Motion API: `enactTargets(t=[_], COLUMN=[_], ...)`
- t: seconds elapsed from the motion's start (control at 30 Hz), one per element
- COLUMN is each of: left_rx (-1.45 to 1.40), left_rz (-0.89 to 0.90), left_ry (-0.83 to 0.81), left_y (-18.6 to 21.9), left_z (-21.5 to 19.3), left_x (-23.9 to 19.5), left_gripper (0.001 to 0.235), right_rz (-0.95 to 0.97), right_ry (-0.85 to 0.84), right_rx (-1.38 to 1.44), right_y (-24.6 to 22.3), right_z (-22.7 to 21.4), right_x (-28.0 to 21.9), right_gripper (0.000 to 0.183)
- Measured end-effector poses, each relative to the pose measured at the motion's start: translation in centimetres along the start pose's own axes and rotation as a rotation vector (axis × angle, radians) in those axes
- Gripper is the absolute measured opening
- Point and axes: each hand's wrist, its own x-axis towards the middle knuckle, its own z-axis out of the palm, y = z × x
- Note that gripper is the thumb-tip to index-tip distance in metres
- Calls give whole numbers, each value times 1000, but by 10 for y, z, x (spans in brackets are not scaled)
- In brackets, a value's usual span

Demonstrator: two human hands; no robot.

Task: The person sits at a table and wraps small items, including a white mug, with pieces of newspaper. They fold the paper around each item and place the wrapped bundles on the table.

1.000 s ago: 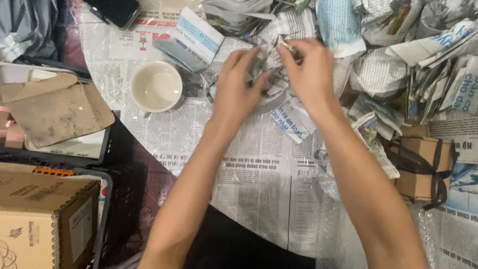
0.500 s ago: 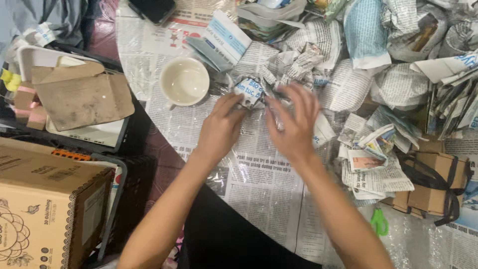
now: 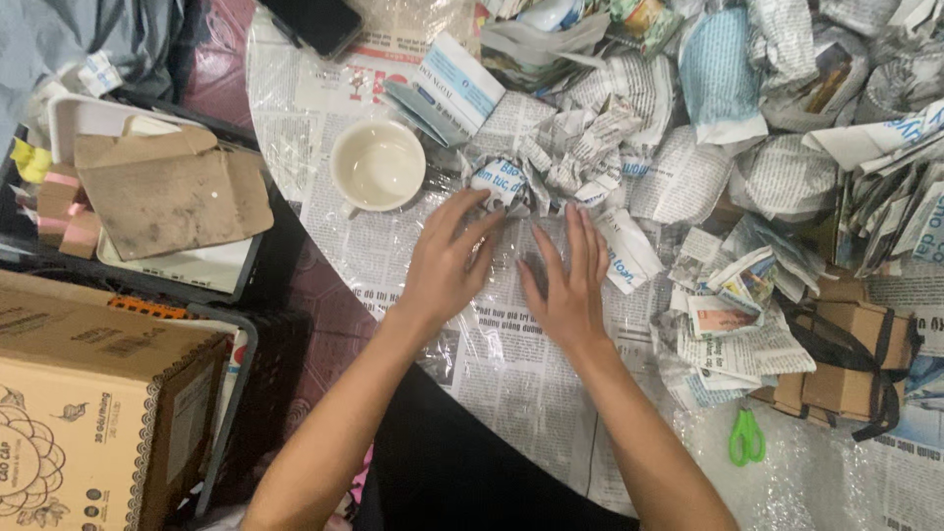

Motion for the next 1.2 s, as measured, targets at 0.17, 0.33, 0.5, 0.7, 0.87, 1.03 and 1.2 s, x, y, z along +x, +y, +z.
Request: enactTargets(t=[0.17,0.33,0.5,0.7,0.87,1.03,1.2], left_rx=[83,190,289,379,433,499,509], left_rz=[52,-16,-150,-174,-241,-273,-291], left_ry=[72,104,91,126,141,177,199], left_y=[-22,-72,-136,-197,-224,-232,-221], left_z=[-9,-22,-13,10,27,38,36], left_x=[39,92,153,218,261,282,280], left_gripper=[34,36,46,46,48,37,31], right_rz=[6,24,45,16,40,75,93], right_ry=[-29,-46,-48,16,28,19,23], right_rx=[-1,40,48,58,41,55,47], right_y=[0,-1,-1,-3,2,6,13], right_z=[0,-2,-6,-8,1,8,16], right_x=[7,7,14,20,17,12,6], right_gripper=[55,54,57,61,63,65,65])
